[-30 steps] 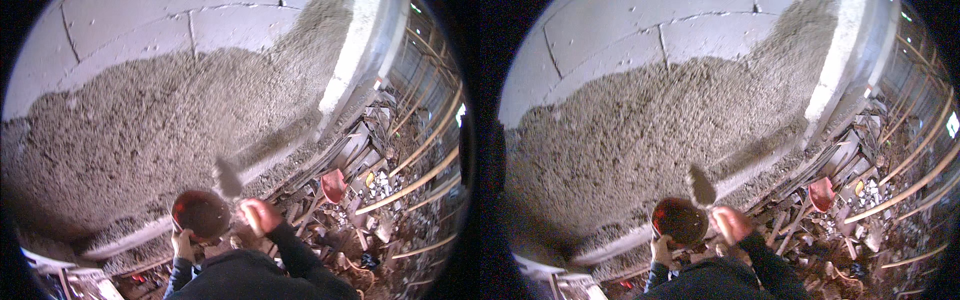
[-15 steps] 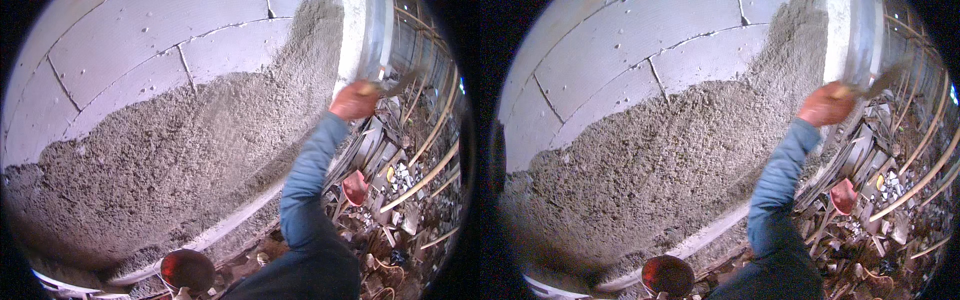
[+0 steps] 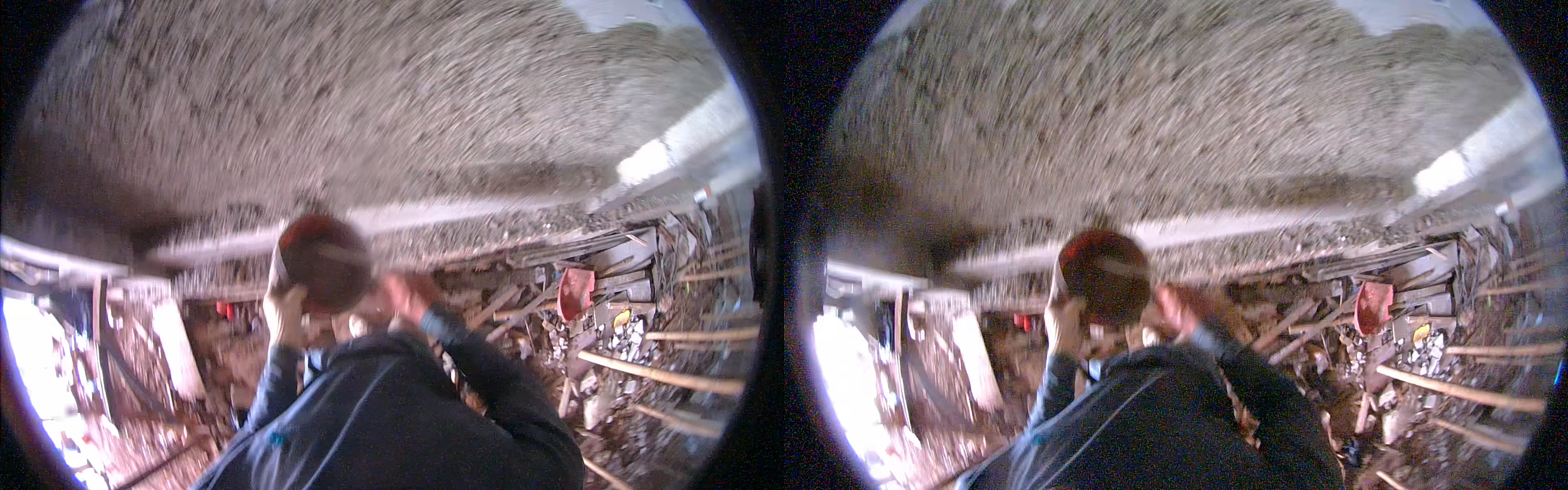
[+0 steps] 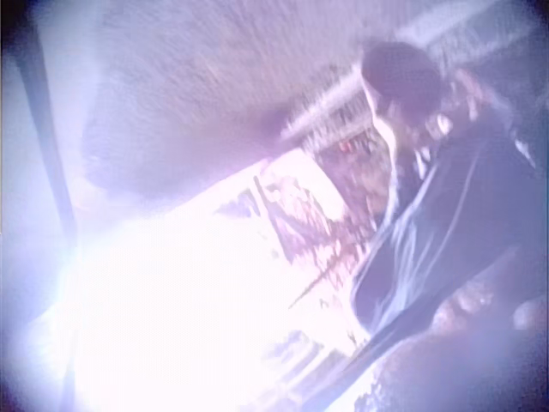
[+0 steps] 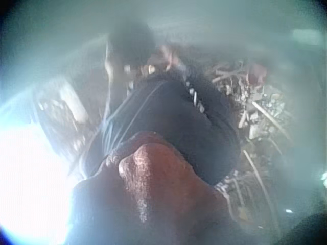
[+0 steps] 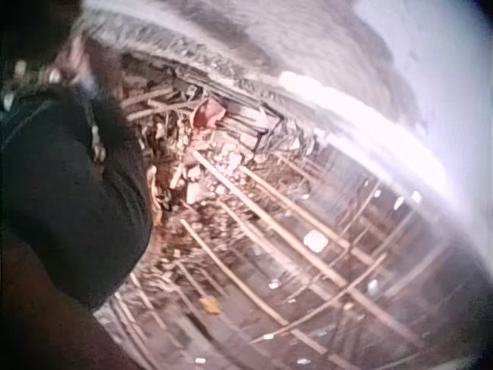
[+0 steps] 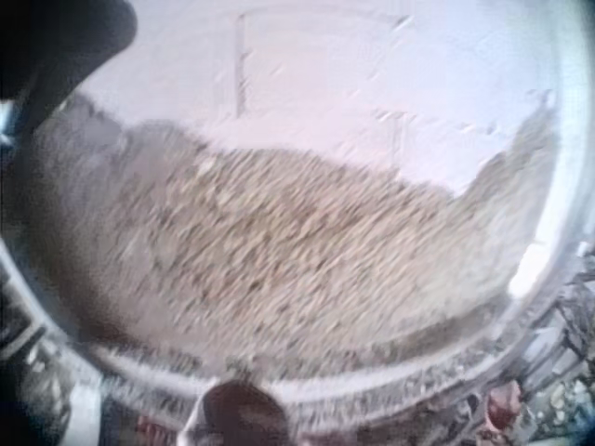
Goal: The person scoops wet cement from a red bucket using a trowel and throws it onto a vertical wall, then spreads it with the trowel. The person repeats this process multiple times to cover a larger area of the wall.
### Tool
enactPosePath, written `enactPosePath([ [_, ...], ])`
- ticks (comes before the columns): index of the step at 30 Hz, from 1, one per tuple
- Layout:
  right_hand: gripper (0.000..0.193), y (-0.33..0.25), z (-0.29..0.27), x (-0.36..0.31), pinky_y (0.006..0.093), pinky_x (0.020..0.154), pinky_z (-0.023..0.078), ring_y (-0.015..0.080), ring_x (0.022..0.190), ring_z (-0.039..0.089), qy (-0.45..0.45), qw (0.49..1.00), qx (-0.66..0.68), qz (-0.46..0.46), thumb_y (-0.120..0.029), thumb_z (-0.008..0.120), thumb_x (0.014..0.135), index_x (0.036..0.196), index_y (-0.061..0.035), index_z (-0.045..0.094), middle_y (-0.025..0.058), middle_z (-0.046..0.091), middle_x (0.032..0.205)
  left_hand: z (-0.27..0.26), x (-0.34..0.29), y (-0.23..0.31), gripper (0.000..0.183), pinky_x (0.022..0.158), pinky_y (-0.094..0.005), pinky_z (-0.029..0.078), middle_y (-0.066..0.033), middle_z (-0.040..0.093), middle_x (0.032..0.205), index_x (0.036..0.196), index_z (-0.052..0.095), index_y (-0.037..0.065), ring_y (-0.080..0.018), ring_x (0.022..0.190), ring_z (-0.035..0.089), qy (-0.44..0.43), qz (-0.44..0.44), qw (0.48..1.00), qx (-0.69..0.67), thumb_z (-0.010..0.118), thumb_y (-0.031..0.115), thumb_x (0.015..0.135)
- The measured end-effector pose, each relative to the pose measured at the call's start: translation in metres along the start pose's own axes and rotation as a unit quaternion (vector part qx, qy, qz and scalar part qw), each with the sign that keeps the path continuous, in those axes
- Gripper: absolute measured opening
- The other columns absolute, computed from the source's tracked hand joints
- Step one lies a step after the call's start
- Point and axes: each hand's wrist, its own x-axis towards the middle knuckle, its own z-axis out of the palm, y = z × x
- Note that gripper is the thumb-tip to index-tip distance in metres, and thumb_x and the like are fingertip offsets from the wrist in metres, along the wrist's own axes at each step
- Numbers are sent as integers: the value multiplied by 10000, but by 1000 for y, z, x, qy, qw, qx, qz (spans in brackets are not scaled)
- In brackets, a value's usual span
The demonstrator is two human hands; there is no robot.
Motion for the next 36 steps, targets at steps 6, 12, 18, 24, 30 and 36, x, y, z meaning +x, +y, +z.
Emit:
enactPosePath([
  [6, 163, -34, -97, 48, 537, 642, 596, 396, 729, 715, 16, 954, -299, -6, -191, 577, 969, 951, -65, 680, 187, 708, 844, 44, -4, 60, 476, 794, -353, 574, -134, 774, 983, 1316, 684, -40, -157, 835, 656, -61, 192, 979, -35, 666, 54, 850],
  [12, 283, 49, -95, 31, 329, 504, 502, 176, 572, 623, -193, 884, 266, 332, -339, 693, 1057, 913, -95, 700, 54, 644, 692, 73, -7, 98, 455, 680, -367, 539, -167, 687, 808, 1277, 698, -37, -150, 708, 604, -131, 226, 964, 50, 717, 113, 848],
  [18, 263, -3, -54, -35, 291, 484, 430, 126, 548, 553, -116, 834, 483, 240, -293, 718, 1061, 942, -59, 690, 15, 611, 720, 83, 4, 83, 407, 745, -343, 560, -78, 738, 881, 1263, 703, -44, -145, 792, 630, -189, 214, 956, 61, 710, 84, 877],
  [24, 204, -28, -46, -55, 316, 537, 448, 115, 604, 543, -15, 907, 326, 266, -241, 669, 1067, 947, -75, 680, 16, 604, 768, 91, 19, 57, 307, 787, -342, 582, -43, 731, 984, 1188, 719, -14, -146, 848, 652, -231, 38, 963, -131, 738, 82, 898],
  [30, 284, -57, -88, -70, 364, 708, 516, 165, 759, 602, 0, 916, 280, 289, -278, 592, 1112, 1031, -33, 711, 53, 615, 825, 107, 28, 71, 288, 698, -356, 532, -62, 674, 865, 1045, 687, -39, -159, 780, 616, -216, 35, 974, -68, 749, 143, 831],
  [36, 195, -75, -166, -54, 283, 609, 491, 105, 682, 546, 60, 656, 742, 124, -251, 569, 1103, 1068, -71, 636, 9, 595, 847, 142, 66, 59, 223, 699, -385, 588, -92, 723, 949, 1050, 717, -21, -210, 806, 688, -241, 1, 950, -198, 676, 62, 847],
])
